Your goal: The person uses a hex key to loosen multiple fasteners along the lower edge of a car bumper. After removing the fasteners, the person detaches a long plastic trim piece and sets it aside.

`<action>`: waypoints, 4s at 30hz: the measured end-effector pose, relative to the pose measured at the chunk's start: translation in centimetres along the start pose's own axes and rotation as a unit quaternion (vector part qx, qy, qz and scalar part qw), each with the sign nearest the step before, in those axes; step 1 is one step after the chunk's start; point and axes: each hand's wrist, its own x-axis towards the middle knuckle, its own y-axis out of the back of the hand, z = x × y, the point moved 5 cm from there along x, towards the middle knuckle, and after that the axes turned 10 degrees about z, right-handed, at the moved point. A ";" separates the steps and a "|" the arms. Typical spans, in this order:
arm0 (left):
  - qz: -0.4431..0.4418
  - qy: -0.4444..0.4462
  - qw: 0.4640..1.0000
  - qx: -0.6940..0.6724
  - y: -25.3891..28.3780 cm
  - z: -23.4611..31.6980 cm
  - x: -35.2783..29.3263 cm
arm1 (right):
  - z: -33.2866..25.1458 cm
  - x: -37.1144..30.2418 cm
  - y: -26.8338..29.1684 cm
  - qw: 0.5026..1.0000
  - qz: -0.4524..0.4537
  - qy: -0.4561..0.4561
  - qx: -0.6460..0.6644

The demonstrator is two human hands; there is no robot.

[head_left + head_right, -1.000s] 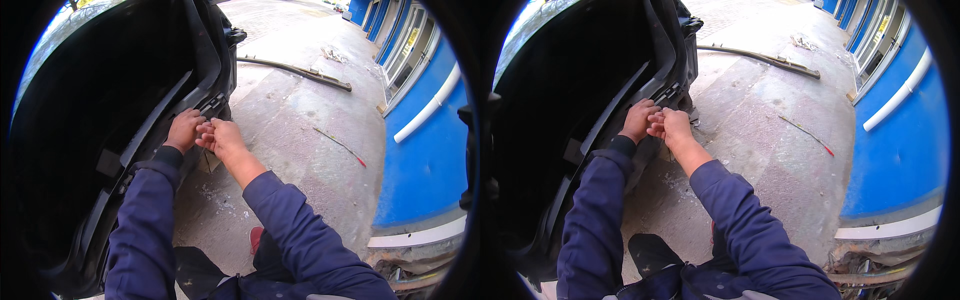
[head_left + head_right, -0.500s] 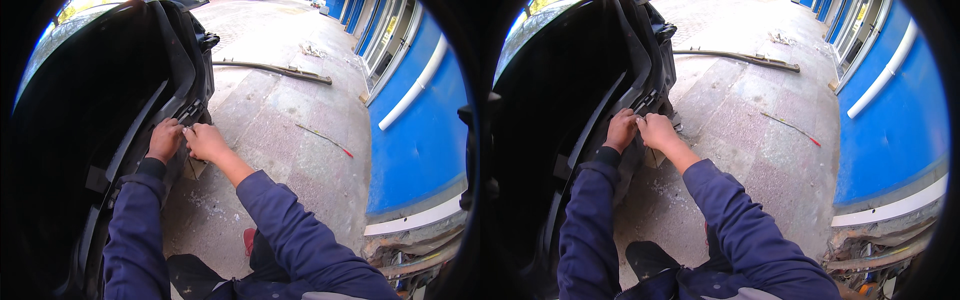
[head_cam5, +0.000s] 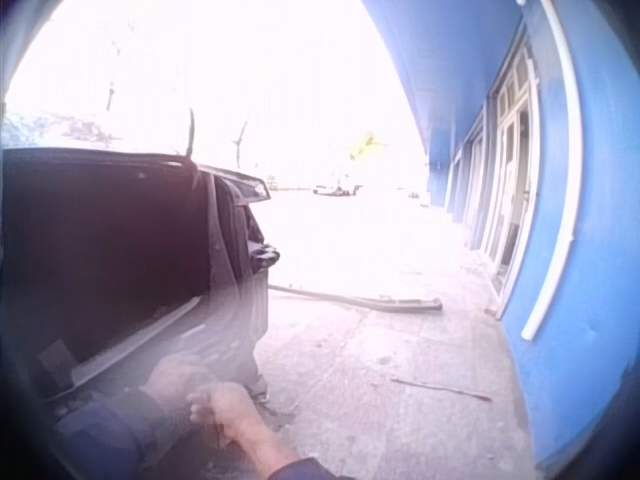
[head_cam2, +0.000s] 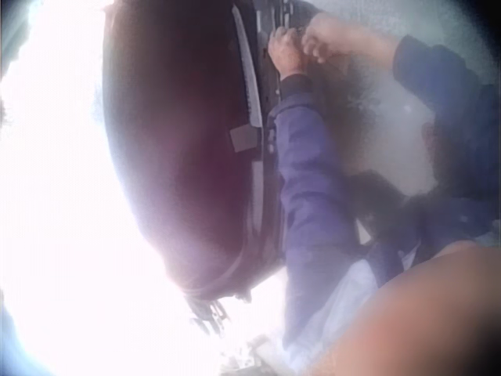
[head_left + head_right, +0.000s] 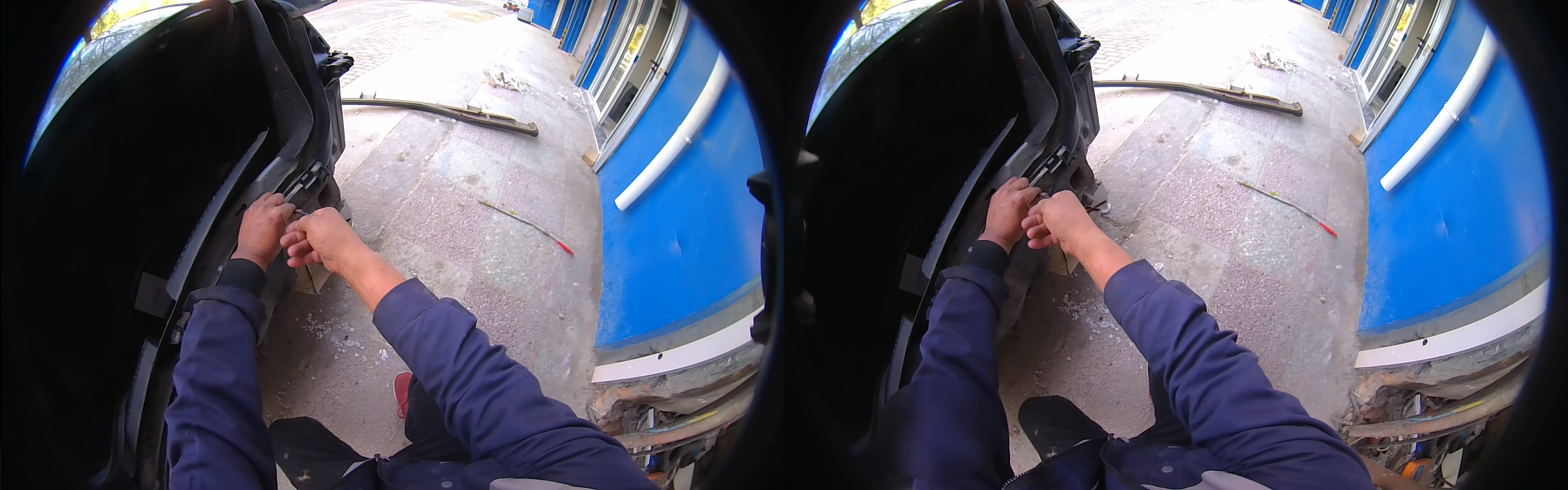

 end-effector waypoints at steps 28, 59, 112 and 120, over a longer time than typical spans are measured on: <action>0.007 0.020 1.000 -0.001 0.3 0.5 0.3 | -0.1 0.3 1.2 0.986 0.064 -0.045 0.147; 0.013 -0.001 1.000 -0.002 0.5 0.7 0.3 | -3.4 -2.2 2.3 0.663 0.168 0.398 -0.611; 0.012 0.023 1.000 -0.004 0.3 0.6 0.3 | -2.1 -1.1 2.9 0.968 0.085 0.117 -0.207; 0.021 0.028 0.999 -0.019 0.6 0.6 0.4 | -2.4 -3.1 1.5 0.666 0.152 0.492 -0.540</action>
